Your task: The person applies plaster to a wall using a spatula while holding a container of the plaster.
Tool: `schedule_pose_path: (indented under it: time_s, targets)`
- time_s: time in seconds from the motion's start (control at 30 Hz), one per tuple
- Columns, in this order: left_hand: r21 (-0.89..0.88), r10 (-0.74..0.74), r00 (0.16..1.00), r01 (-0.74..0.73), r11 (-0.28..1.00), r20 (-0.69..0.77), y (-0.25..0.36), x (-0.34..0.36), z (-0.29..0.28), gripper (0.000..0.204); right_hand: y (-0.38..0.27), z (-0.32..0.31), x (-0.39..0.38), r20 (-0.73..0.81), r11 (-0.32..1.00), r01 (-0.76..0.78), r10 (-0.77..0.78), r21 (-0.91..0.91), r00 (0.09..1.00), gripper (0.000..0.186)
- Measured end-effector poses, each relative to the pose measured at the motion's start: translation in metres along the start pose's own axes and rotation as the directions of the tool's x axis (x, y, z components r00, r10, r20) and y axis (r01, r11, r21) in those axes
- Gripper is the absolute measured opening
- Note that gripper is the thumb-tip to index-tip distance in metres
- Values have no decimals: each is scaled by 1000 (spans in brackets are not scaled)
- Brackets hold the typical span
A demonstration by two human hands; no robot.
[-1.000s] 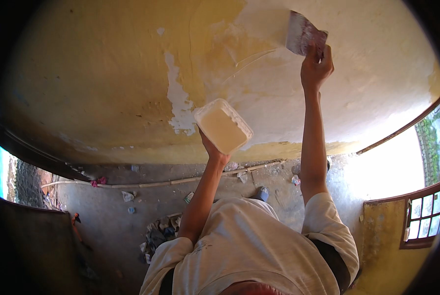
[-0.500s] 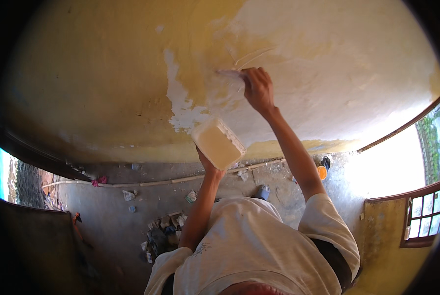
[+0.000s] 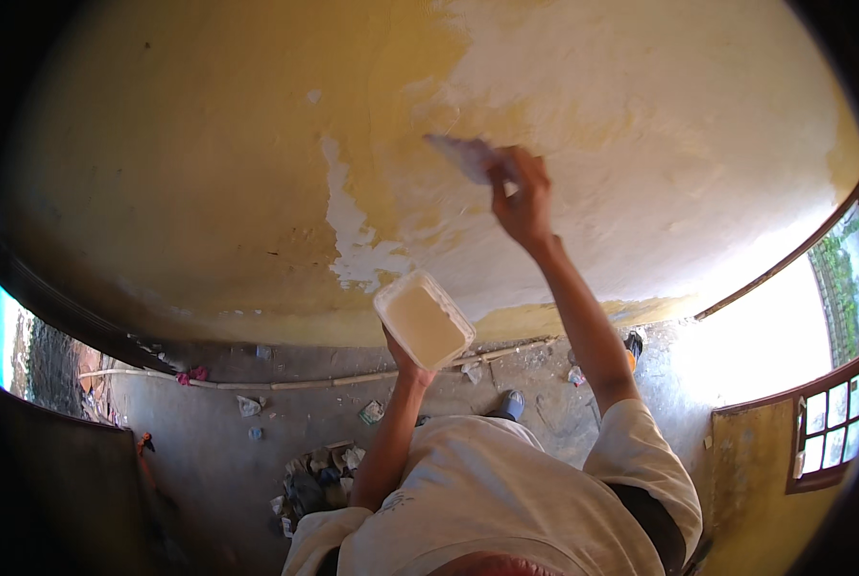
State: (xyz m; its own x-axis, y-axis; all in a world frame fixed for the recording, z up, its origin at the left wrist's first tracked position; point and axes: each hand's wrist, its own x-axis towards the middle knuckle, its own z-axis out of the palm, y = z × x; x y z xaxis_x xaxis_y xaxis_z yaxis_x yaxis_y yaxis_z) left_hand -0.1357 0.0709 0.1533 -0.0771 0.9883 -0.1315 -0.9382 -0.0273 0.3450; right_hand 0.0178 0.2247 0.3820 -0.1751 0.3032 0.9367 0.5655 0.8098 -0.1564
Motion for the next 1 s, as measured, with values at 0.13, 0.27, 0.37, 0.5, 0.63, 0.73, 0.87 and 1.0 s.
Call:
schedule_pose_path:
  time_s: [0.13, 0.27, 0.37, 0.5, 0.63, 0.73, 0.87, 1.0]
  targets:
    - [-43, -21, 1000, 21, 999, -13, 2, -5, -5, 55, -5, 45, -21, 132, 999, 22, -28, 47, 991, 19]
    - [-35, -14, 1000, 13, 999, -14, 2, -4, -7, 56, 27, 29, 38, -48, 991, 65, -71, -114, 996, 16]
    - [-15, -16, 1000, 16, 1000, -20, 0, -4, -6, 57, 50, -15, 96, -264, 963, 14, -88, -270, 960, 13]
    - [-30, -38, 999, 38, 999, 8, -2, -4, -10, 54, 47, -52, 117, -432, 984, -160, 114, -72, 894, 5]
    - [-22, -23, 1000, 23, 1000, -21, -2, -5, -19, 52, 45, -26, 43, -349, 962, -274, 254, -7, 902, 10]
    - [16, 50, 996, -49, 999, -69, -2, -7, -21, 53, 15, 17, -31, -10, 954, -258, 263, 151, 965, 7]
    - [-6, 56, 989, -58, 998, -137, 9, -20, -20, 53, 5, 59, -61, 131, 963, -189, 166, 193, 977, 11]
    - [-14, 64, 990, -67, 998, -122, 11, -23, -15, 50, 32, 38, 12, -64, 996, -90, 90, 9, 994, 12]
